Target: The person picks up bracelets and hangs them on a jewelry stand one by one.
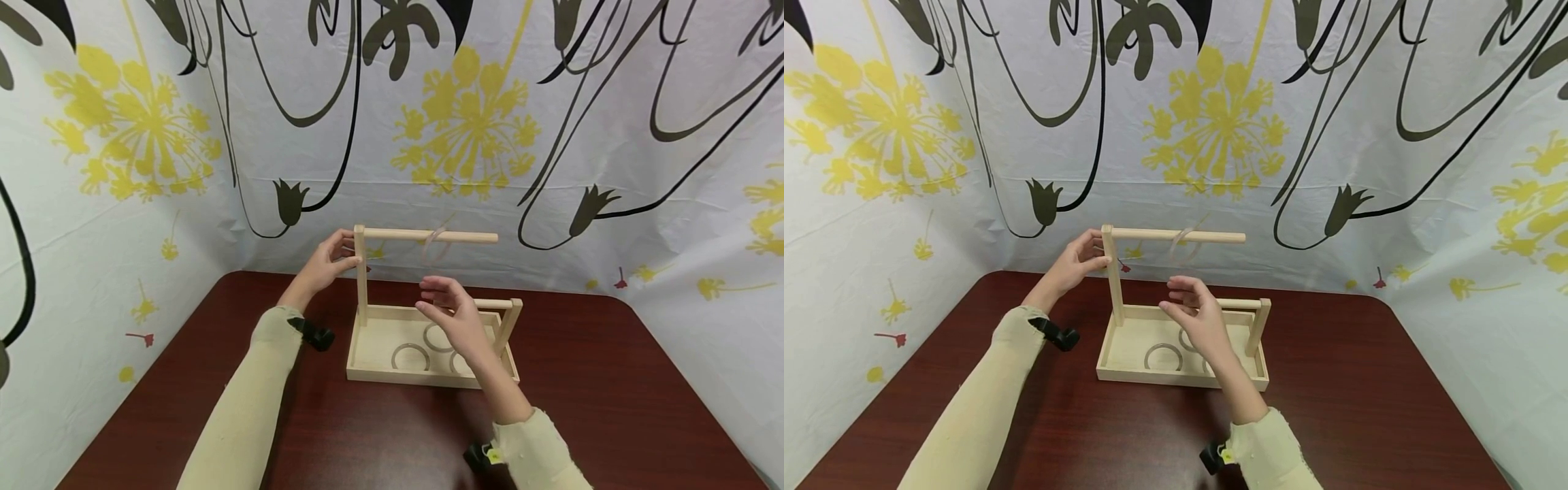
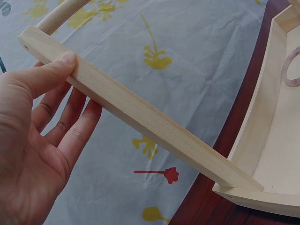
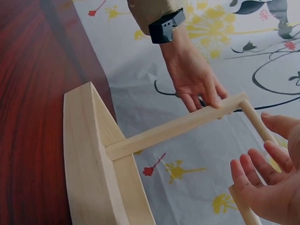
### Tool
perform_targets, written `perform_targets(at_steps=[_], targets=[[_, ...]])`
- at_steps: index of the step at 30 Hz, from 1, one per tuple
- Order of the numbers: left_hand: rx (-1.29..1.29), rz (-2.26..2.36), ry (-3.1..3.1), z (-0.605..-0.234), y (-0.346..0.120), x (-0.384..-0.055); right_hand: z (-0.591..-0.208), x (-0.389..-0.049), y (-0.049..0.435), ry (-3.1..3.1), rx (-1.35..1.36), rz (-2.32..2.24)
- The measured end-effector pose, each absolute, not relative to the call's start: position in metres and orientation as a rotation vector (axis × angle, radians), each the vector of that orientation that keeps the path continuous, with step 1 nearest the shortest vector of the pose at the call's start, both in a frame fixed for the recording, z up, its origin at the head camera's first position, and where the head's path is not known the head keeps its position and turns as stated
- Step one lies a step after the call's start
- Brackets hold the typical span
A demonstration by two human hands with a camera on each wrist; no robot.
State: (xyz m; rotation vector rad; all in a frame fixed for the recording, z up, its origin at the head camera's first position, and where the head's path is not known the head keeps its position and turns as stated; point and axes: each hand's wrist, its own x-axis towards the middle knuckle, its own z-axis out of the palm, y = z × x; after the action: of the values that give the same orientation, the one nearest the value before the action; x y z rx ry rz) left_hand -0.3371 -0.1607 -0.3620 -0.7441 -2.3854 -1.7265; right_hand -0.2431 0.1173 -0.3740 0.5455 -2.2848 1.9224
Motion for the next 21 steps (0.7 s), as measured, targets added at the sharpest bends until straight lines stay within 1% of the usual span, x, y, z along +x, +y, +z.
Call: perform_targets(at_steps=[12, 21], targets=[[-0.753, -1.706, -2.404, -0.366, -0.161, -0.336, -0.397, -0.237, 0.113, -2.367, 0.74, 1.943], [-0.759, -1.744, -2.384, -0.36, -0.161, -0.339, -0.419, -0.244, 0.116, -2.469, 0.748, 1.896]])
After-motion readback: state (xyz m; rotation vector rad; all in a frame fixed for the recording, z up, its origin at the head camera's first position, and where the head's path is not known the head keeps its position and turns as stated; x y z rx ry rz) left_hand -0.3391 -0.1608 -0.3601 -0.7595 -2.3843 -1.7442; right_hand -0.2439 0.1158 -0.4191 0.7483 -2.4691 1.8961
